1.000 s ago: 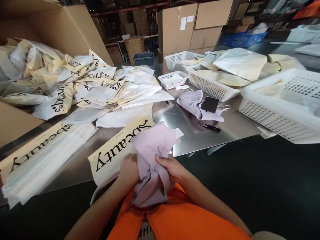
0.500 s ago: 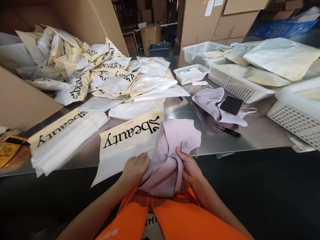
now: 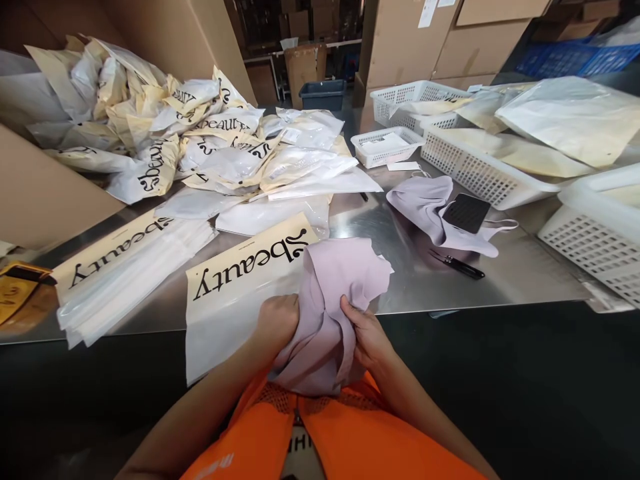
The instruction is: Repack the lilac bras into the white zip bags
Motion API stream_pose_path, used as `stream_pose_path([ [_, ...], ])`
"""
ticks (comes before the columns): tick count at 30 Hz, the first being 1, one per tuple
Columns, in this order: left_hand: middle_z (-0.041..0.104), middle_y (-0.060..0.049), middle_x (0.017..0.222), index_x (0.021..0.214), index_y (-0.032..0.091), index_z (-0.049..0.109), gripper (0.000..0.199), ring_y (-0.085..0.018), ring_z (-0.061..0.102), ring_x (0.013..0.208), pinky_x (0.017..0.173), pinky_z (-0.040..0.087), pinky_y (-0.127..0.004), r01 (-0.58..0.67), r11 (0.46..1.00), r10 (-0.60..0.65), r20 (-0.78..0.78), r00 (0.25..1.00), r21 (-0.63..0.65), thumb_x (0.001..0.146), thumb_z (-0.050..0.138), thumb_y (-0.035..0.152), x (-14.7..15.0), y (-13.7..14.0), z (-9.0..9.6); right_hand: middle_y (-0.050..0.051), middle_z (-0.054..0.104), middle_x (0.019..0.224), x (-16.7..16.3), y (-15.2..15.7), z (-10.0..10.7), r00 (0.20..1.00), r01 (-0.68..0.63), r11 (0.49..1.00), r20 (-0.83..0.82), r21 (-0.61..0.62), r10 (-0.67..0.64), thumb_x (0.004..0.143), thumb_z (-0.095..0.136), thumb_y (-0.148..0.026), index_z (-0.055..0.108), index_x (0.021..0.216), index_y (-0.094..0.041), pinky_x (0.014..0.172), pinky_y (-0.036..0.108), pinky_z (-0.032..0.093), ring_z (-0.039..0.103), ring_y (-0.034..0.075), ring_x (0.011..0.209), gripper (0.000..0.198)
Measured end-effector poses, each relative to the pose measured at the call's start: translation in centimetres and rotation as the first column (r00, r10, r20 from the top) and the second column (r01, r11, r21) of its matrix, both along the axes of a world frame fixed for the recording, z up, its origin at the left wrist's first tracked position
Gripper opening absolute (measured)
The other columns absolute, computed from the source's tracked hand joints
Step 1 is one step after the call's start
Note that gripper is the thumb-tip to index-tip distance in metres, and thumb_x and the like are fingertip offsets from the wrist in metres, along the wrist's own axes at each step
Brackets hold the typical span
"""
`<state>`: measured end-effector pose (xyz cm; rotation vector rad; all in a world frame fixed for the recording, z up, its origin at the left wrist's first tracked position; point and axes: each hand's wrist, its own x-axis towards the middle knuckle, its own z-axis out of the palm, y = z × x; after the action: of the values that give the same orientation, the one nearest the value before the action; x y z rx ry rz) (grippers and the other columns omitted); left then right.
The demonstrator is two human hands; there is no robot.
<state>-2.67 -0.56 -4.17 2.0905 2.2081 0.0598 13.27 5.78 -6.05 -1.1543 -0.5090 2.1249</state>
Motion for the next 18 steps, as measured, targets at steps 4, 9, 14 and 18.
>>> stream_pose_path([
  [4,0.066,-0.009,0.073,0.073,0.015,0.064,0.021,-0.02,0.064,0.071,0.06,0.041,-0.029,-0.071,0.997,0.071,0.048,0.996,0.004,0.085,0.048,0.007,-0.9,0.4,-0.4,0.008,0.074,0.094,0.3,0.0,0.1,1.0,0.016,1.0,0.01,-0.017,-0.016,0.057,0.09,-0.029,0.069,0.098,-0.014,0.083,0.034,0.062,0.071,0.025,0.091,0.049],
  [9,0.071,-0.004,0.089,0.092,0.021,0.065,0.02,-0.018,0.064,0.073,0.058,0.038,-0.029,-0.217,0.975,0.213,0.078,0.974,0.047,0.094,0.045,0.02,-1.0,-1.4,-0.8,0.008,0.075,0.093,0.1,-0.1,0.0,1.0,0.012,1.0,-0.021,-0.018,-0.012,0.059,0.089,-0.031,0.069,0.094,-0.015,0.081,0.033,0.062,0.071,0.025,0.091,0.043],
  [14,0.073,-0.007,0.09,0.102,0.018,0.065,0.029,-0.02,0.067,0.074,0.062,0.041,-0.03,-0.473,0.873,0.467,0.076,0.881,0.115,0.097,0.038,0.028,-2.5,-4.2,-1.2,0.007,0.074,0.095,0.1,0.2,-0.7,0.998,0.048,0.999,-0.037,0.023,-0.047,0.063,0.087,-0.033,0.067,0.092,-0.017,0.082,0.033,0.062,0.07,0.024,0.095,0.038],
  [18,0.071,-0.009,0.115,0.103,0.018,0.066,0.025,-0.022,0.066,0.103,0.079,0.049,-0.031,-0.318,0.919,0.281,0.18,0.943,0.232,0.095,0.046,0.032,-3.4,-4.3,-1.1,0.007,0.074,0.095,0.1,0.2,-0.5,0.998,0.061,0.997,-0.01,0.056,-0.06,0.062,0.088,-0.033,0.068,0.092,-0.016,0.083,0.032,0.061,0.07,0.023,0.093,0.04],
])
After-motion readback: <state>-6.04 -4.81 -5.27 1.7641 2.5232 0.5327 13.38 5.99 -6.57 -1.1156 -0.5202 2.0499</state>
